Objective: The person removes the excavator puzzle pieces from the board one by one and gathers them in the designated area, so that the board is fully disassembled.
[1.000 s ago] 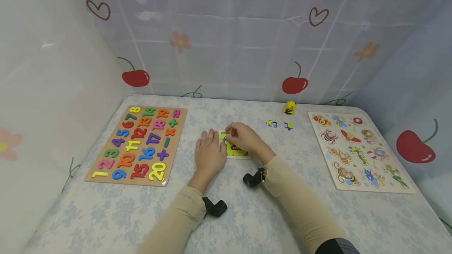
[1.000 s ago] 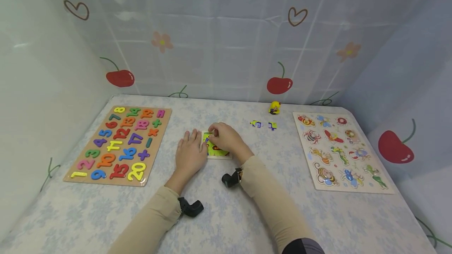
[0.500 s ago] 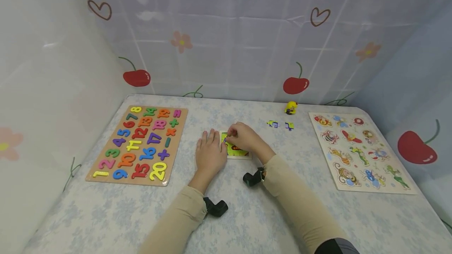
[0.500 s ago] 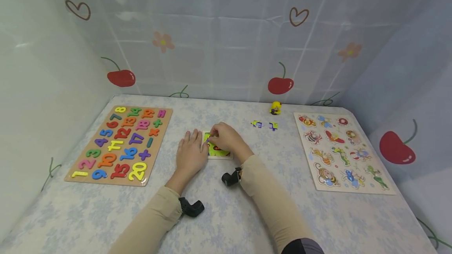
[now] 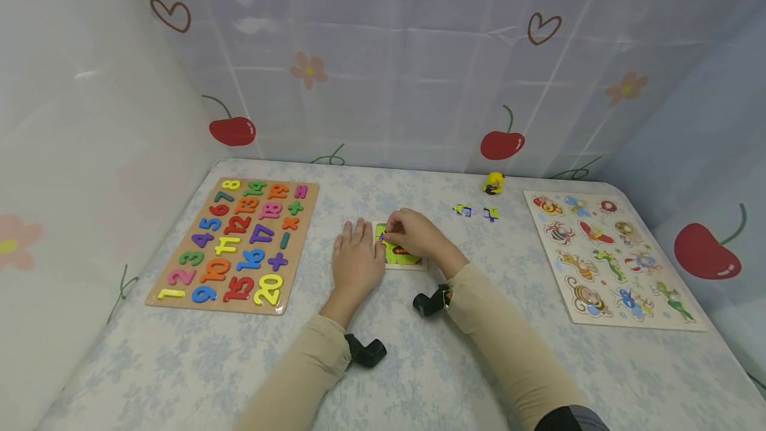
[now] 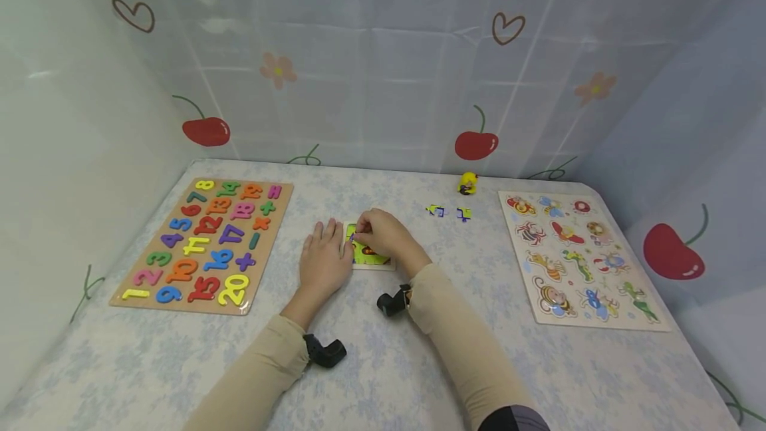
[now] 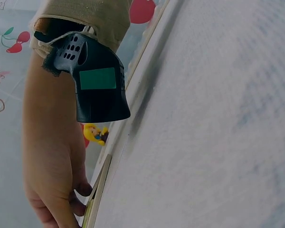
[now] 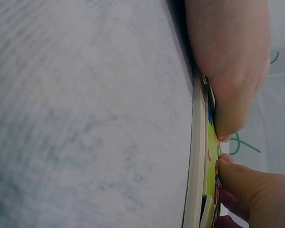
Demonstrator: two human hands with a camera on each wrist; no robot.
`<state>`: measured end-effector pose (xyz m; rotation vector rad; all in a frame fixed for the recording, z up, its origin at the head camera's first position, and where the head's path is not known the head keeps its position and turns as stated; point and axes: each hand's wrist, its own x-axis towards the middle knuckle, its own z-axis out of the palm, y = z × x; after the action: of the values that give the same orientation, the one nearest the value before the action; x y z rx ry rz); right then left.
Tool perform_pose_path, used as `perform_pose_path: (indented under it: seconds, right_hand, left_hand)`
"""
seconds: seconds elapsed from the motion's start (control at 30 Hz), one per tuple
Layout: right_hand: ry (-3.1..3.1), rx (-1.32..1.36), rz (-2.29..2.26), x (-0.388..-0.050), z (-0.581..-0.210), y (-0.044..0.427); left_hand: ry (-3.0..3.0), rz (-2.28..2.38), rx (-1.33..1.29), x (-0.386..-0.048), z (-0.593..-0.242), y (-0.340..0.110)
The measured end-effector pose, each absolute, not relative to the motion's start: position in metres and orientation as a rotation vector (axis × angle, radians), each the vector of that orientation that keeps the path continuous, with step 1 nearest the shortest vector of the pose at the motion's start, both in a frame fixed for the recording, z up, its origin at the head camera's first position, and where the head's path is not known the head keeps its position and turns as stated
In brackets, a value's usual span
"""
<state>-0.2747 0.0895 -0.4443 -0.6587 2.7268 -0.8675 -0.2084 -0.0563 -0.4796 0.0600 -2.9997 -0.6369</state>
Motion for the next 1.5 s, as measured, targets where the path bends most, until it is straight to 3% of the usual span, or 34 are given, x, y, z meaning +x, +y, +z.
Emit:
perform_pose_path:
  seconds: [1.5]
  right_hand:
    - [2.807, -0.677, -0.904, -0.2769, -0.4507, 0.0895]
  left_hand:
    - [-3.001, -0.649, 0.065, -0.2073, -0.4766, -0.0557]
